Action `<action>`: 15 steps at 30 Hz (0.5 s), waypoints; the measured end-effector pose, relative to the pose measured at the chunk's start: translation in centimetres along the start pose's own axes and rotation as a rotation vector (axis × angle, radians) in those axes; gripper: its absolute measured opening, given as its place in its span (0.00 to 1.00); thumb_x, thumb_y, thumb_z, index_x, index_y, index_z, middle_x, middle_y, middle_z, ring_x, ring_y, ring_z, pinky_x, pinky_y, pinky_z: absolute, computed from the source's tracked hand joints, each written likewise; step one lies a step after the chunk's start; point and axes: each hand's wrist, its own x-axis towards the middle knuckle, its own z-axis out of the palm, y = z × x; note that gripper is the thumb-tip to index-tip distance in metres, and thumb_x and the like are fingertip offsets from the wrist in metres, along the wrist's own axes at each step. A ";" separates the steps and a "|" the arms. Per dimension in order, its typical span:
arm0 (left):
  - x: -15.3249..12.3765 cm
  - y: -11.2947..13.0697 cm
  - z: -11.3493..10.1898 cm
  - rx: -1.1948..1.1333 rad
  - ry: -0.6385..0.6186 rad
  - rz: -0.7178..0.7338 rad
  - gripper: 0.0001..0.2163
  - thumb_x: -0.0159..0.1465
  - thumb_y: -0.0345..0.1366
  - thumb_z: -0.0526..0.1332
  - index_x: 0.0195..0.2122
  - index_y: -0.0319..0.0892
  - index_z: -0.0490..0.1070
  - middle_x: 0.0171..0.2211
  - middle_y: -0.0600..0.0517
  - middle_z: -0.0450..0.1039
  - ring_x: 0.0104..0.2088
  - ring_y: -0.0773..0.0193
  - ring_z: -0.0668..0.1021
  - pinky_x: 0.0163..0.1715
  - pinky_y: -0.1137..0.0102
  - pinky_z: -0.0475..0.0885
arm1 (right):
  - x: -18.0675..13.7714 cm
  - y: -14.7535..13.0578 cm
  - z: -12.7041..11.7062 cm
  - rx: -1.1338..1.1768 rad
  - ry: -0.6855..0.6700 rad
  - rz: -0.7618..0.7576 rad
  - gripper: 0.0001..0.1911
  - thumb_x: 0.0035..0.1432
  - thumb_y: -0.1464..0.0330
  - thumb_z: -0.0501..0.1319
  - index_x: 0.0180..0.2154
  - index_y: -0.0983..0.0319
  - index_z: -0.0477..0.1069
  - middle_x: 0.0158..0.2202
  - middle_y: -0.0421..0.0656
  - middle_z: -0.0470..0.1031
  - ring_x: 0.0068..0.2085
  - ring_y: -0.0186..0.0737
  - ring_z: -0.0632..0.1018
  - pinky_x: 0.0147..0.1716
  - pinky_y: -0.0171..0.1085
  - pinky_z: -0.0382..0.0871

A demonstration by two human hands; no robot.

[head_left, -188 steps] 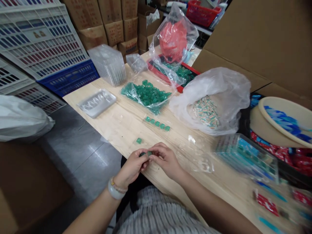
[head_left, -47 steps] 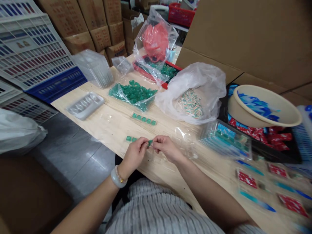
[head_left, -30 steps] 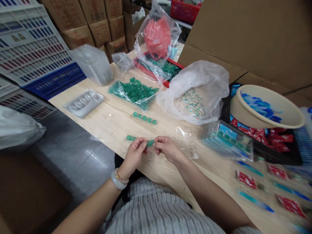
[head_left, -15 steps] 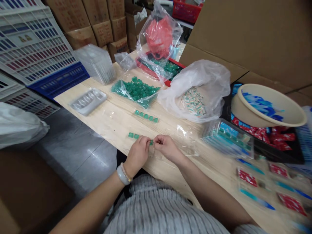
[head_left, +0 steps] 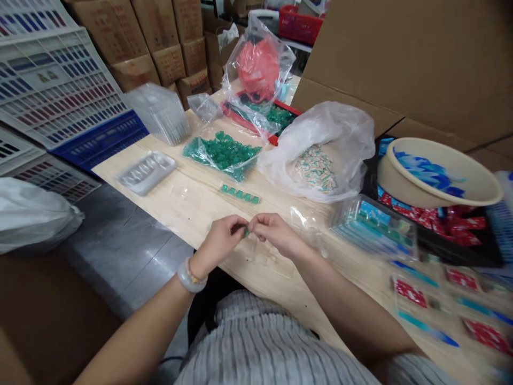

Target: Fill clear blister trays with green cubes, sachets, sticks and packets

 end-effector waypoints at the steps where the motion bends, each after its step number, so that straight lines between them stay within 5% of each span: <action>1: 0.2 0.2 -0.3 -0.078 0.026 -0.050 0.06 0.53 0.31 0.55 0.30 0.38 0.69 0.23 0.54 0.69 0.23 0.70 0.70 0.25 0.74 0.66 | 0.2 -0.1 0.2 -0.011 0.026 -0.085 0.04 0.43 0.69 0.56 0.24 0.64 0.67 0.18 0.34 0.62 0.19 0.26 0.61 0.20 0.29 0.55; 5: 0.2 -0.1 -0.4 -0.453 0.027 -0.201 0.09 0.54 0.38 0.57 0.27 0.36 0.66 0.18 0.55 0.66 0.19 0.72 0.68 0.20 0.76 0.64 | 0.1 0.4 0.9 -0.190 0.066 -0.412 0.08 0.47 0.69 0.58 0.34 0.62 0.69 0.29 0.39 0.67 0.28 0.29 0.68 0.29 0.32 0.63; 8: -0.5 -1.0 0.5 -0.539 -0.022 -0.247 0.11 0.54 0.41 0.57 0.23 0.36 0.64 0.18 0.55 0.64 0.17 0.74 0.66 0.17 0.78 0.61 | -0.3 1.4 1.4 -0.324 0.126 -0.493 0.06 0.49 0.72 0.57 0.33 0.62 0.69 0.30 0.40 0.67 0.29 0.30 0.69 0.31 0.32 0.64; 12: -1.4 -1.7 0.6 -0.328 -0.034 -0.207 0.14 0.58 0.42 0.52 0.22 0.37 0.66 0.17 0.54 0.64 0.16 0.73 0.65 0.17 0.76 0.61 | -0.7 2.3 1.2 -0.396 0.125 -0.501 0.07 0.51 0.73 0.56 0.35 0.63 0.68 0.29 0.41 0.68 0.29 0.31 0.70 0.30 0.32 0.65; 15: -2.1 -2.3 -0.5 0.114 0.064 0.019 0.12 0.59 0.38 0.52 0.37 0.38 0.70 0.28 0.49 0.71 0.29 0.64 0.72 0.31 0.68 0.68 | -0.4 2.8 0.5 -0.561 0.160 -0.445 0.06 0.52 0.72 0.56 0.34 0.64 0.68 0.29 0.42 0.68 0.28 0.31 0.70 0.29 0.32 0.65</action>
